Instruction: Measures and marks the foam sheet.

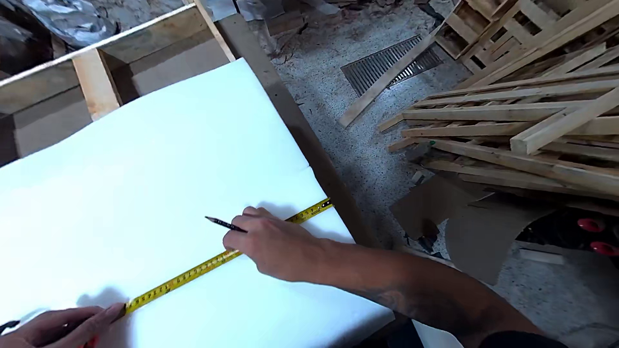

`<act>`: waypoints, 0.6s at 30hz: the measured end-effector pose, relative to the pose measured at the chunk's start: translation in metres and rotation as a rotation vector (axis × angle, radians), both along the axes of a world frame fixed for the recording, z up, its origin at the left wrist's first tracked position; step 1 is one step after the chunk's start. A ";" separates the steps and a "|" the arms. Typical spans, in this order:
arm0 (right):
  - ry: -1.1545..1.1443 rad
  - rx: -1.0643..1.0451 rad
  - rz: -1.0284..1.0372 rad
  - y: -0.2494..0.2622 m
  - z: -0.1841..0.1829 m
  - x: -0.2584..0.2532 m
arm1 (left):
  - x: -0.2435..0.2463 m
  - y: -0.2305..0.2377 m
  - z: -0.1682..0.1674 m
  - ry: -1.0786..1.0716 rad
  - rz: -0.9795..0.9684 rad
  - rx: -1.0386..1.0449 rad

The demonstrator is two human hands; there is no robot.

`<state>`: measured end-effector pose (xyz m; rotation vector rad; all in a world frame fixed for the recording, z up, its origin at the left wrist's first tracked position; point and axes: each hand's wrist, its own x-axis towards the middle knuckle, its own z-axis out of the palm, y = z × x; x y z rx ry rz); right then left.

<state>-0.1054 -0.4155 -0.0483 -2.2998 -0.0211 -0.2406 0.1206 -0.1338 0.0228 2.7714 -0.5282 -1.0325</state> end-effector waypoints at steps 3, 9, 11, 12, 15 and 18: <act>0.007 0.003 0.013 -0.001 -0.002 0.003 | -0.009 -0.012 0.010 0.019 0.049 0.063; -0.057 -0.008 -0.019 -0.002 -0.011 0.008 | -0.005 -0.003 0.001 -0.176 -0.004 0.092; -0.054 0.005 -0.036 -0.002 -0.010 0.011 | -0.003 -0.001 -0.001 -0.186 0.004 0.103; -0.050 0.001 -0.048 -0.001 -0.009 0.011 | -0.004 0.000 -0.002 -0.187 0.009 0.090; 0.003 -0.071 -0.087 -0.005 -0.005 0.015 | -0.004 0.003 -0.002 -0.180 0.058 -0.002; 0.042 -0.179 -0.169 -0.035 -0.001 0.043 | 0.013 -0.011 0.000 -0.220 0.059 -0.172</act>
